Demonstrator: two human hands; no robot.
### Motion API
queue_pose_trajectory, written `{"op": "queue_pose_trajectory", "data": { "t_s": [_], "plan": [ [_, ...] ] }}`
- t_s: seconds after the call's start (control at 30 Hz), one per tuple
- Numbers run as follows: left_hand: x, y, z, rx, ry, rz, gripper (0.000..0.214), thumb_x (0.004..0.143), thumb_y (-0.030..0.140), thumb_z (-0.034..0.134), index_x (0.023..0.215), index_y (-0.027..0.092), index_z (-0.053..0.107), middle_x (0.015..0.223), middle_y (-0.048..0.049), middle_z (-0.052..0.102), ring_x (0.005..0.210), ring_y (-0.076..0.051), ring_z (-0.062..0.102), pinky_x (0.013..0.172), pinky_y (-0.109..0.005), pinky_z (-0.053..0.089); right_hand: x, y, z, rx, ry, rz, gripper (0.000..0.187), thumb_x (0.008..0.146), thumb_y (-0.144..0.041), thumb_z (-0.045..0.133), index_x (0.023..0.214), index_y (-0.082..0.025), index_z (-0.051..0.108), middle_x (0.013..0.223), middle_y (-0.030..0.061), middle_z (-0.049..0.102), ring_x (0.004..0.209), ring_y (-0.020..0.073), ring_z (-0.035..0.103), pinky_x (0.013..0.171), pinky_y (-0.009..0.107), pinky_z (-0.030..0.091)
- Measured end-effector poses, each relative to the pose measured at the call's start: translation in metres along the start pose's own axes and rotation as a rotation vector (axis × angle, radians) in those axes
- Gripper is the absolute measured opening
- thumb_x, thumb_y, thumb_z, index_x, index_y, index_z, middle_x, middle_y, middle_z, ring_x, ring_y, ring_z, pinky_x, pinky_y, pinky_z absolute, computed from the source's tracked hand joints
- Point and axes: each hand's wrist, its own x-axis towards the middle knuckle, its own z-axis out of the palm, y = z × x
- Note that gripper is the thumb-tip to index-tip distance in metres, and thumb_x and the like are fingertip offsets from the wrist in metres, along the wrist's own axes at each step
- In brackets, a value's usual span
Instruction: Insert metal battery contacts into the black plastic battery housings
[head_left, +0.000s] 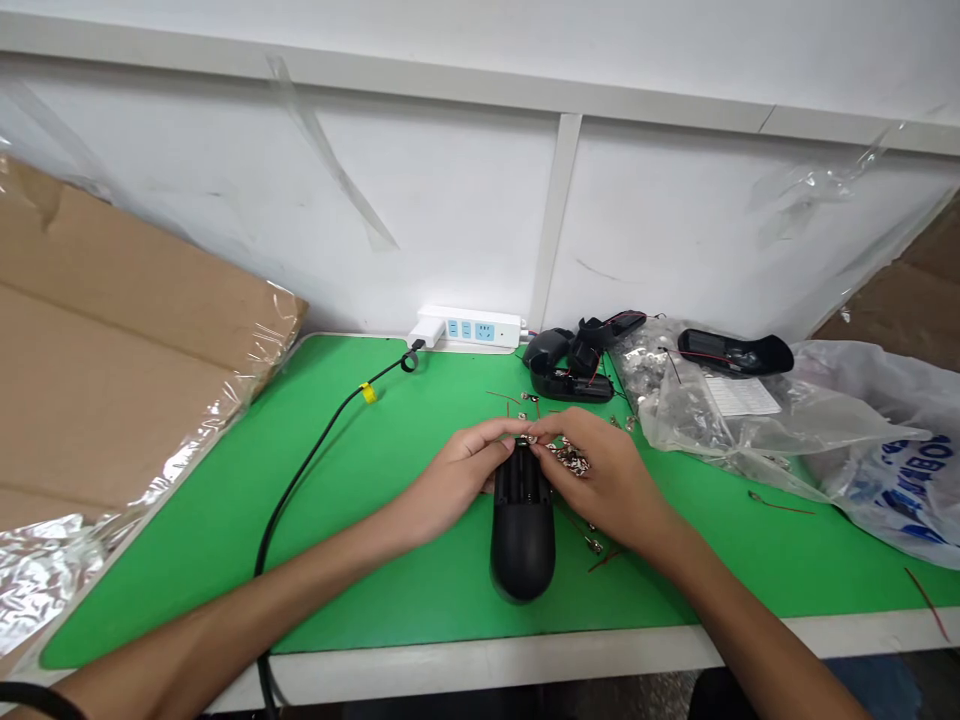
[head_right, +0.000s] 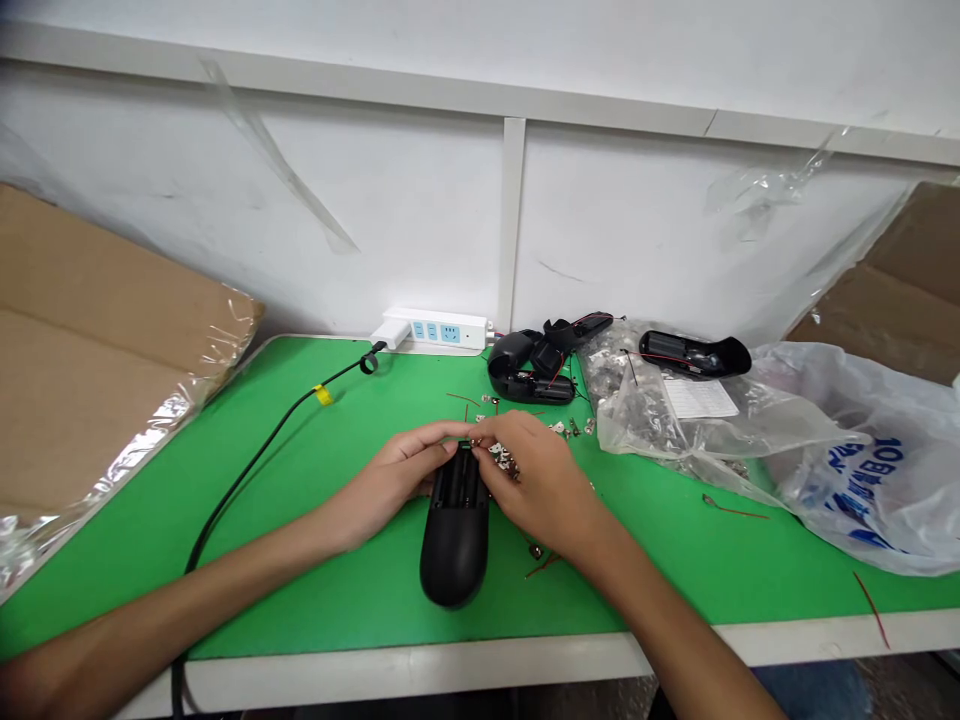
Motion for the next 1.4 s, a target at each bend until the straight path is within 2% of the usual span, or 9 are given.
{"op": "queue_pose_trajectory", "data": {
  "t_s": [0.13,0.27,0.4,0.47,0.6,0.77,0.9,1.17,1.4],
  "plan": [
    [0.0,-0.001,0.002,0.058,-0.028,0.051,0.041,0.095,0.048,0.064,0.126,0.021,0.072,0.112,-0.0068,0.073,0.097,-0.023,0.064,0.082,-0.032,0.047,0.0,0.001,0.0,-0.101,-0.003,-0.068,0.014,0.103,-0.017,0.059,0.114,-0.023,0.066,0.106,0.0058,0.068,0.102,0.021,0.065,0.089,0.036,0.054],
    [-0.01,0.0,0.004,0.199,0.02,0.249,0.036,0.103,0.045,0.057,0.129,0.024,0.069,0.122,-0.0061,0.071,0.11,-0.023,0.061,0.089,-0.033,0.045,0.002,-0.002,-0.004,-0.082,0.105,-0.067,0.011,0.102,-0.017,0.06,0.109,-0.022,0.067,0.1,0.0059,0.062,0.096,0.0201,0.062,0.083,0.035,0.053],
    [-0.025,0.003,0.005,0.374,0.146,0.41,0.038,0.106,0.049,0.051,0.134,0.026,0.062,0.082,-0.0004,0.063,0.073,-0.017,0.054,0.067,-0.03,0.039,0.004,-0.006,-0.009,0.017,0.22,-0.026,0.006,0.101,-0.02,0.064,0.103,-0.024,0.068,0.097,0.004,0.065,0.094,0.0197,0.062,0.083,0.035,0.053],
    [-0.027,0.004,0.004,0.374,0.153,0.405,0.038,0.105,0.051,0.051,0.132,0.025,0.062,0.071,0.0018,0.054,0.065,-0.016,0.047,0.062,-0.029,0.035,0.003,-0.007,-0.009,0.103,0.227,0.03,0.007,0.102,-0.021,0.063,0.103,-0.026,0.068,0.098,0.0039,0.067,0.093,0.0198,0.063,0.081,0.036,0.054],
    [-0.019,0.003,0.003,0.375,0.127,0.322,0.036,0.104,0.051,0.053,0.121,0.023,0.067,0.078,0.0001,0.06,0.069,-0.017,0.051,0.062,-0.028,0.036,0.002,-0.006,-0.007,0.249,0.158,0.121,0.01,0.102,-0.024,0.062,0.107,-0.027,0.071,0.102,0.0048,0.069,0.094,0.0204,0.066,0.08,0.036,0.056],
    [-0.012,0.003,0.004,0.347,0.102,0.309,0.034,0.106,0.046,0.051,0.117,0.021,0.071,0.097,-0.0026,0.07,0.091,-0.02,0.06,0.08,-0.03,0.045,0.002,-0.013,-0.005,0.253,0.013,0.139,0.01,0.1,-0.023,0.065,0.104,-0.026,0.074,0.095,0.0015,0.071,0.084,0.0166,0.066,0.077,0.033,0.053],
    [-0.014,0.0,0.008,0.305,0.061,0.298,0.036,0.107,0.045,0.049,0.121,0.021,0.072,0.105,-0.0039,0.072,0.1,-0.022,0.063,0.088,-0.031,0.046,0.0,-0.02,-0.001,0.253,-0.034,0.177,0.01,0.098,-0.019,0.066,0.099,-0.025,0.074,0.084,-0.0009,0.068,0.075,0.0151,0.063,0.07,0.03,0.049],
    [-0.014,-0.006,0.009,0.232,0.028,0.252,0.036,0.106,0.043,0.05,0.121,0.019,0.071,0.114,-0.0057,0.074,0.105,-0.024,0.064,0.094,-0.032,0.047,-0.001,-0.019,0.005,0.123,-0.062,0.083,0.014,0.096,-0.013,0.064,0.1,-0.024,0.072,0.088,0.0014,0.071,0.085,0.0191,0.065,0.074,0.033,0.05],
    [-0.013,-0.005,0.01,0.226,0.028,0.24,0.035,0.105,0.043,0.05,0.119,0.019,0.072,0.108,-0.0051,0.073,0.103,-0.023,0.062,0.091,-0.032,0.046,0.0,-0.02,0.002,0.161,-0.029,0.122,0.017,0.094,-0.012,0.064,0.1,-0.025,0.073,0.085,0.0009,0.07,0.081,0.0181,0.065,0.072,0.032,0.05]
  ]
}}
